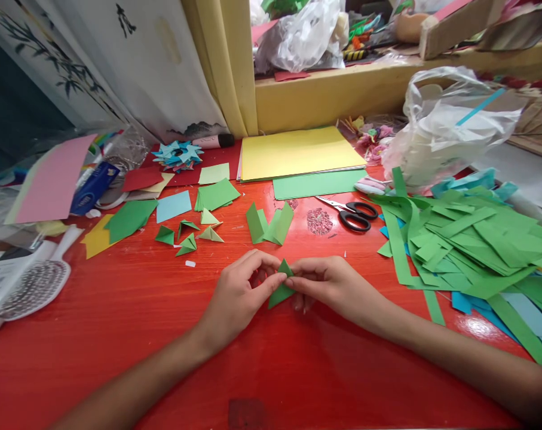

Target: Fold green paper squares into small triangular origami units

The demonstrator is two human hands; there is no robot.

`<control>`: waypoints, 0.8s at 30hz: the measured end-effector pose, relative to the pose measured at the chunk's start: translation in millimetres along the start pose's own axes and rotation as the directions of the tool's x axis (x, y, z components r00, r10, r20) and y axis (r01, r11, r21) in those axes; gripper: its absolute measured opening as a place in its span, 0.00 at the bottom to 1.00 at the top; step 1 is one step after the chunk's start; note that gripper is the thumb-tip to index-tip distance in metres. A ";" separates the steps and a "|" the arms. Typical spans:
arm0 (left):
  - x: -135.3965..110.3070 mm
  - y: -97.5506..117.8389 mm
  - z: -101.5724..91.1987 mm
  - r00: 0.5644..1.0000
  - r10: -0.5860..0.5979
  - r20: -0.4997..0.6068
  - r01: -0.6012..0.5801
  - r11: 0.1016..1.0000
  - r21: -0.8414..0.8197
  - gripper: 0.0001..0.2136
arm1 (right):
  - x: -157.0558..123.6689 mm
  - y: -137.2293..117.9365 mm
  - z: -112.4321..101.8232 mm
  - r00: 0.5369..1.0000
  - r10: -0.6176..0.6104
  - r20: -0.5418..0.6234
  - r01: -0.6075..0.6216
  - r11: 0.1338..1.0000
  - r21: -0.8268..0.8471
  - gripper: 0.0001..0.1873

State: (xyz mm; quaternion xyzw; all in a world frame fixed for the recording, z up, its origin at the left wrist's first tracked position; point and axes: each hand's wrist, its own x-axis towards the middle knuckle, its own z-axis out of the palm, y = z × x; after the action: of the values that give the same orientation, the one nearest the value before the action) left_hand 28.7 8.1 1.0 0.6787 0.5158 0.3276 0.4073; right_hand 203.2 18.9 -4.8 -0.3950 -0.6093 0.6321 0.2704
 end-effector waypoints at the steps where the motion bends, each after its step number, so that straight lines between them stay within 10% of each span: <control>1: 0.1 1.0 -0.3 1.000 -0.027 -0.011 0.026 0.998 -0.049 0.04 | -0.3 0.0 0.3 1.000 -0.005 -0.013 0.005 1.000 -0.004 0.11; 8: 5.0 5.5 -0.1 0.988 -0.153 0.025 0.148 0.876 -0.459 0.05 | -3.2 -1.4 0.3 0.991 -0.056 -0.124 0.054 0.998 -0.017 0.11; 16: 2.6 2.7 -0.2 0.965 -0.198 0.173 0.255 0.870 -0.423 0.05 | -4.8 -4.0 -3.1 0.980 -0.165 -0.114 0.135 0.964 -0.230 0.13; 24: 3.7 3.3 -1.7 0.974 -0.217 0.057 0.223 0.904 -0.366 0.06 | -1.3 -3.3 -4.3 0.999 -0.044 0.001 0.044 0.999 -0.018 0.08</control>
State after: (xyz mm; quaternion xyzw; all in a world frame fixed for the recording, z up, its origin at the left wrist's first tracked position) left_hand 29.6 11.5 4.8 0.5297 0.5151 0.3656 0.5661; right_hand 207.0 20.6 -1.1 -0.3837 -0.6236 0.6206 0.2805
